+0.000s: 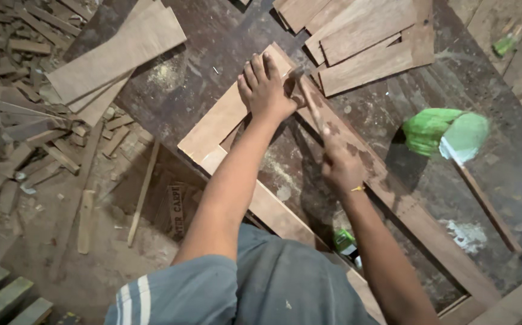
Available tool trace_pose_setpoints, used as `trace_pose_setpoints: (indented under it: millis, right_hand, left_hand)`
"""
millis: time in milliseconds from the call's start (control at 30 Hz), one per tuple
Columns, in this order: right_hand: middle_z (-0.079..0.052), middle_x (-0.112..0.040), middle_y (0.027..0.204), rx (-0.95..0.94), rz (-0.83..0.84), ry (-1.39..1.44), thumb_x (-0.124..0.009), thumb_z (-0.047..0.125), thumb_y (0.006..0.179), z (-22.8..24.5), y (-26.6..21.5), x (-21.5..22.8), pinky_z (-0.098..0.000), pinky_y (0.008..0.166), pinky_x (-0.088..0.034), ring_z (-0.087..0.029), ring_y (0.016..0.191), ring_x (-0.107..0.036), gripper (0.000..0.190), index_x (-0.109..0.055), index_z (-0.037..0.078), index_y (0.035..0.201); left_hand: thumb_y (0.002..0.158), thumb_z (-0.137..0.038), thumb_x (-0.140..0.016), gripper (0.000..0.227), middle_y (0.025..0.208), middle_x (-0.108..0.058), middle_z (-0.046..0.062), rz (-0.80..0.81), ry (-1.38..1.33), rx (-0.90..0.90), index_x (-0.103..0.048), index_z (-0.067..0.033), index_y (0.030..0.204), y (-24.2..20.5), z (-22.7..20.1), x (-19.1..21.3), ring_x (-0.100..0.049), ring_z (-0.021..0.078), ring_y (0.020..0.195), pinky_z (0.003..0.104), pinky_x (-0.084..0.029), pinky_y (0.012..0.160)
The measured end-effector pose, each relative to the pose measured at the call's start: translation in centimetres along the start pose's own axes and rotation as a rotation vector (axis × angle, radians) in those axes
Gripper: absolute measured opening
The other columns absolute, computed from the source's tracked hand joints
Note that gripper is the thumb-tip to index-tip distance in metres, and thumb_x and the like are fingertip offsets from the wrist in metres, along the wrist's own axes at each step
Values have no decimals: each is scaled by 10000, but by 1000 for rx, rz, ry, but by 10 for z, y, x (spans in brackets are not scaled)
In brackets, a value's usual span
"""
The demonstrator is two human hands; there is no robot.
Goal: The person assembles a wooden frame by applying adhesive to wood joints, positioning wooden components together, and hammering nails into the wood to secure the structure.
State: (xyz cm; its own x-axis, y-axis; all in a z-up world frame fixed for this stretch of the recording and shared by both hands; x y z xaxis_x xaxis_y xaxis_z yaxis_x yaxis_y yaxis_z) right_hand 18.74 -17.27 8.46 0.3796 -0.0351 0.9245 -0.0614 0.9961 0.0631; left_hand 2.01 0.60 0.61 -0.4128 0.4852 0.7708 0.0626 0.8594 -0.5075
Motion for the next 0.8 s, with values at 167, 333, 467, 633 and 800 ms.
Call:
trace_pose_setpoints:
  millis: [167, 333, 467, 633, 800]
  right_hand:
    - [-151, -640, 881, -6, -157, 163, -623, -97, 842, 0, -5, 2, -427, 710, -534, -323, 748, -634, 761, -483, 102, 1563]
    - [-215, -673, 996, 15, 10, 61, -647, -60, 688, 0, -5, -21, -423, 673, -545, -368, 771, -651, 863, -486, 103, 1520]
    - [-161, -637, 903, 127, -268, 180, -640, -99, 864, 8, -6, 0, -406, 700, -524, -312, 766, -634, 758, -428, 92, 1567]
    - [-181, -623, 784, -159, 114, 133, -655, -73, 728, -2, 3, -23, -424, 645, -527, -331, 684, -623, 796, -543, 26, 1510]
    - [-135, -640, 812, 107, -285, 141, -619, -94, 834, 17, 8, 20, -426, 724, -540, -314, 748, -636, 612, -587, 40, 1430]
  left_hand:
    - [654, -657, -860, 1377, 1676, -78, 212, 17, -77, 12, -67, -44, 1598, 5, 1, -2, -30, 403, 1561, 562, 15, 1240]
    - [664, -592, -869, 1334, 1686, -88, 211, 8, -12, 10, -95, -69, 1617, -1, 1, -3, -37, 405, 1553, 554, 1, 1227]
    - [668, -646, -848, 1339, 1692, -102, 199, 5, -80, 22, -108, -54, 1613, 4, -1, 2, -48, 391, 1571, 552, 0, 1258]
    - [654, -641, -846, 1351, 1686, -72, 200, 5, -39, 22, -91, -54, 1608, 5, 0, 3, -21, 388, 1565, 548, 15, 1240]
    - [661, -659, -833, 1351, 1687, -31, 200, 61, -83, 31, -77, -48, 1600, 6, 0, 0, 14, 391, 1564, 546, 29, 1234]
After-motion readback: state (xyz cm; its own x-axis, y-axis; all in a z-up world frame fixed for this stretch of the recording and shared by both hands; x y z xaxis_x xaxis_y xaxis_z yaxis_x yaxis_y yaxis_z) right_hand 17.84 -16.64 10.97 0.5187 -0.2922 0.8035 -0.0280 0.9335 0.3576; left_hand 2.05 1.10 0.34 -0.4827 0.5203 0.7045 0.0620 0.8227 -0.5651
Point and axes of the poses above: each hand's wrist, its own y-axis towards the middle knuckle, its own x-axis out of the back of the hand, z = x × y, the point moved 8 cm from there along y, towards the middle knuckle
